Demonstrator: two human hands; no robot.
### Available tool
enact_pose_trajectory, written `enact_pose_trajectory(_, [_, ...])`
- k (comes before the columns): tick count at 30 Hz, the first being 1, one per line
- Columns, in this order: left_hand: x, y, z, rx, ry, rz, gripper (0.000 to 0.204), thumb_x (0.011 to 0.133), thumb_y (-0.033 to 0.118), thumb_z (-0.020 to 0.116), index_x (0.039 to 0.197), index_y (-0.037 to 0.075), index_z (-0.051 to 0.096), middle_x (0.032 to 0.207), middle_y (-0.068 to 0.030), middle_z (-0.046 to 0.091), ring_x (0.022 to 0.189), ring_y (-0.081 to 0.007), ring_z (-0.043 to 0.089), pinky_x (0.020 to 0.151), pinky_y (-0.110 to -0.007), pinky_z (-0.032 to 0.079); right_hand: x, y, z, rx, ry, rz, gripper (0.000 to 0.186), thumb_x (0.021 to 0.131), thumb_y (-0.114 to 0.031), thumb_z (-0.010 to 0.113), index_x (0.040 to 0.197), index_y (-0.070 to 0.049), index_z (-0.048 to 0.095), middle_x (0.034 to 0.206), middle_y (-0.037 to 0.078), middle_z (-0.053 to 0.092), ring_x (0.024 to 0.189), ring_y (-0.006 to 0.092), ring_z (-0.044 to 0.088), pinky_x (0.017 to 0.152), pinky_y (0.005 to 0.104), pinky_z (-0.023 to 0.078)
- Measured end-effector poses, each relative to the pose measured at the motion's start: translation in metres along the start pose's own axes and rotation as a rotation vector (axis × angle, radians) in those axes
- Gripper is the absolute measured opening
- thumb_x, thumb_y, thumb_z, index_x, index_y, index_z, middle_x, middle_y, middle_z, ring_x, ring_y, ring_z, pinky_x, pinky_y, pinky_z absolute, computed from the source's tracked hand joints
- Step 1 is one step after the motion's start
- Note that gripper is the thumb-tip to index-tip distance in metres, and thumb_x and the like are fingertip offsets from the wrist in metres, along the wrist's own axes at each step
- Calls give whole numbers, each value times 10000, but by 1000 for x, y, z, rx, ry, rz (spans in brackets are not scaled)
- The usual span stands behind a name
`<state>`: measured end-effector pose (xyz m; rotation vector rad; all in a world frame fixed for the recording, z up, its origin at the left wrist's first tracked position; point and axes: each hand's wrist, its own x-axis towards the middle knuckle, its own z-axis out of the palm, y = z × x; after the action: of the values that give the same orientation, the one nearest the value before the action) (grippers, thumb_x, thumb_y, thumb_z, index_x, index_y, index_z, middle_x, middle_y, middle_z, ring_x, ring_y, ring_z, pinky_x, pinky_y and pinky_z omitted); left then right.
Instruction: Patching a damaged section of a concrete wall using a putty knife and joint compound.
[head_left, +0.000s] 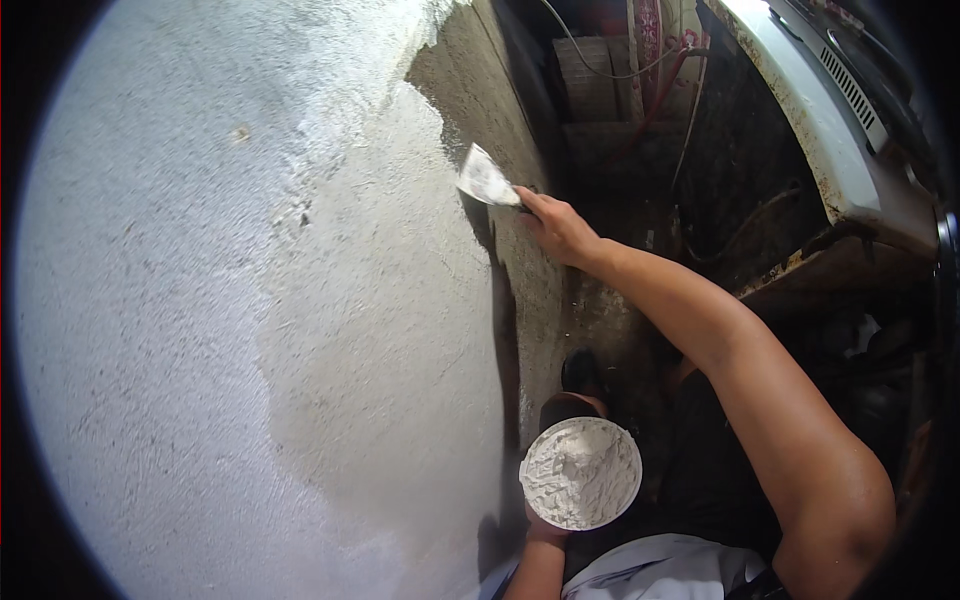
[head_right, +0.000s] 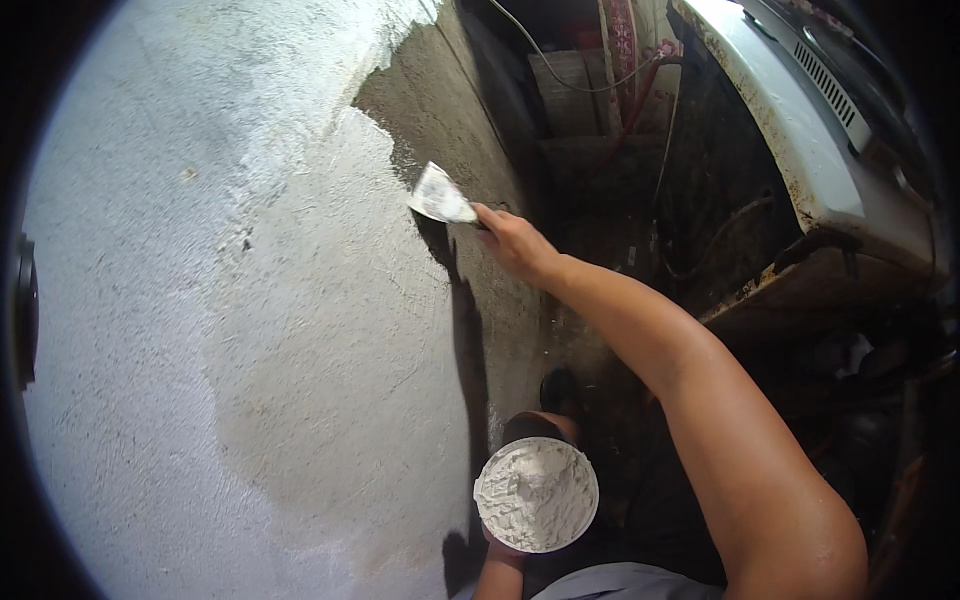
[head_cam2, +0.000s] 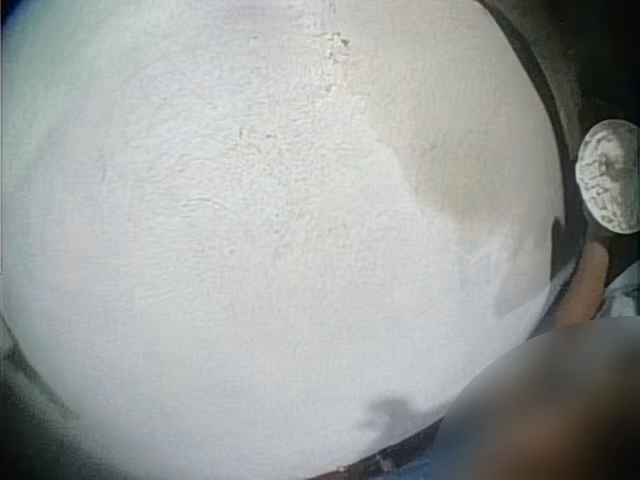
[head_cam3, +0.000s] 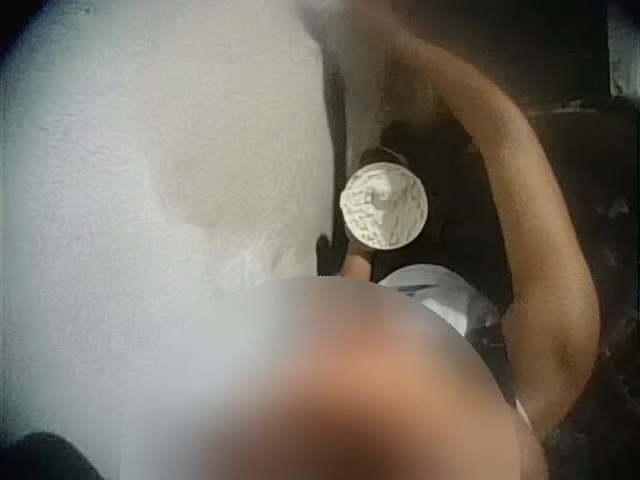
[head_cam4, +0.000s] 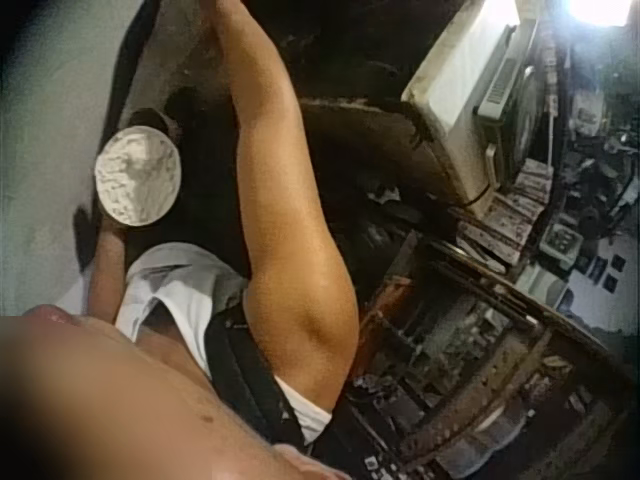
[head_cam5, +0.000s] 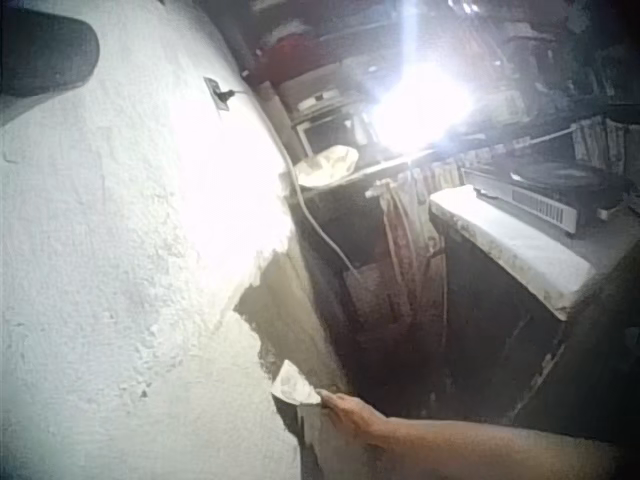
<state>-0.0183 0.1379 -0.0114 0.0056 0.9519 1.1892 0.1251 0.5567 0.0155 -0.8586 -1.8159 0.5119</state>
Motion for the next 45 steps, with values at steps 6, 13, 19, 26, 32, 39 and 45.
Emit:
enact_pose_trajectory(6, [-69, 7, -24, -117, -137, -36, 737, 1042, 611, 300, 1597, 126, 339, 1644, -165, 330, 1496, -417, 325, 1211, -614, 284, -90, -57, -51, 89, -166, 348, 324, 1061, -223, 513, 1303, -25, 599, 871, 155, 680, 730, 287, 646, 653, 365, 516])
enact_pose_trajectory(13, [-124, -44, -59, 286, -201, 242, 637, 1065, 498, 315, 1560, 101, 374, 1601, -158, 387, 1451, -373, 403, 1189, -576, 347, -225, -231, -147, 1054, -69, 913, 436, 1095, -378, 378, 1141, -29, 635, 687, 89, 638, 409, 111, 423, 380, 261, 314])
enact_pose_trajectory(19, [-159, -83, -60, -394, -312, 18, 609, 995, 273, 604, 1512, 41, 382, 1501, -131, 506, 1362, -292, 516, 1150, -491, 434, -329, -273, -165, 1256, 61, 878, 464, 1092, -394, 381, 1052, 9, 608, 612, 132, 612, 371, 162, 439, 368, 282, 348])
enact_pose_trajectory(26, [-187, -75, 24, 5, -266, 78, 698, 1052, 559, 304, 1561, 92, 400, 1608, -192, 387, 1464, -425, 380, 1211, -608, 285, -331, -237, -177, 838, 133, 913, 418, 1123, -356, 339, 1064, -46, 613, 699, 24, 595, 470, 109, 488, 436, 261, 398])
enact_pose_trajectory(32, [-107, -73, -18, 224, -190, 196, 727, 1041, 588, 314, 1569, 93, 383, 1616, -190, 374, 1472, -438, 360, 1204, -623, 288, -255, -133, -131, 687, -8, 741, 299, 1127, -258, 390, 1242, -71, 593, 864, -4, 582, 674, 68, 512, 576, 232, 436])
enact_pose_trajectory(39, [58, -19, -20, -40, -44, 60, 749, 1038, 621, 299, 1583, 111, 364, 1633, -174, 349, 1480, -435, 347, 1205, -628, 278, -95, 4, 1, 372, 17, 493, 278, 1059, -148, 515, 1304, -24, 558, 1016, 101, 603, 872, 209, 604, 800, 325, 508])
enact_pose_trajectory(45, [95, 1, -5, 2, 96, 2, 756, 1032, 628, 328, 1581, 110, 373, 1633, -170, 354, 1481, -432, 343, 1214, -621, 266, -29, 48, 59, 223, 235, 125, 464, 971, -25, 632, 1420, -24, 516, 1079, 184, 611, 958, 280, 631, 842, 313, 497])
